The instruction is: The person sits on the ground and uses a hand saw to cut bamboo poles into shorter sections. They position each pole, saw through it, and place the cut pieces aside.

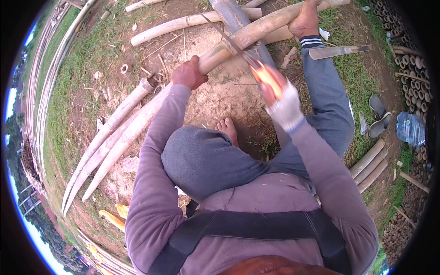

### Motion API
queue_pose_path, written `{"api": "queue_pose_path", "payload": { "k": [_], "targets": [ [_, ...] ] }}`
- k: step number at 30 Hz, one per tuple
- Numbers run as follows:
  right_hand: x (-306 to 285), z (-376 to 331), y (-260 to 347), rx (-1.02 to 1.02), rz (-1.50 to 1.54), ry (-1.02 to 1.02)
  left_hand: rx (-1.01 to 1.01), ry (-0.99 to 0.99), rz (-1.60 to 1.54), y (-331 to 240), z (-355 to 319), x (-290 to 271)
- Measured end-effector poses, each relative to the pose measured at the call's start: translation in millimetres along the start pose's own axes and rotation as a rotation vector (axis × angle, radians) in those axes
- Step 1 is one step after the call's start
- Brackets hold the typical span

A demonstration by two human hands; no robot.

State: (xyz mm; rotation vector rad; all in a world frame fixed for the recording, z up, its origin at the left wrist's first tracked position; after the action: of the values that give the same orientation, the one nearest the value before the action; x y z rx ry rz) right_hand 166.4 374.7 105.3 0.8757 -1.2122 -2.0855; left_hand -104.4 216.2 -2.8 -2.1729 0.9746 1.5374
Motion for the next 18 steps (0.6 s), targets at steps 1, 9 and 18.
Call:
{"api": "queue_pose_path", "payload": {
  "k": [1,9,18],
  "targets": [
    [22.9,47.7,-7.3,0.021,-0.015,0.018,0.018,-0.008,-0.01,-4.1,2.5,-0.7],
    [-38.3,-59.2,32.5,0.047,0.041,0.056,-0.012,0.016,-0.008,12.7,7.0,1.7],
    [22.8,77.5,0.7,-0.159,0.037,-0.083,0.025,-0.01,-0.014,-8.2,14.9,-7.3]
  ]
}}
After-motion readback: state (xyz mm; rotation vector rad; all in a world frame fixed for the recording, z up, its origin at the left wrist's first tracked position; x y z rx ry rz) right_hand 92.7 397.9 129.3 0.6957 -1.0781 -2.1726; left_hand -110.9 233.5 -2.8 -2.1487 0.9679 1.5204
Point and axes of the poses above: each hand's wrist, its own z-axis towards the middle knuckle, its own x-axis out of the palm, y = z × x, the point moved 7 cm from there along z, towards the middle knuckle, and after that the axes turned 15 degrees about z, right-handed, at the moved point
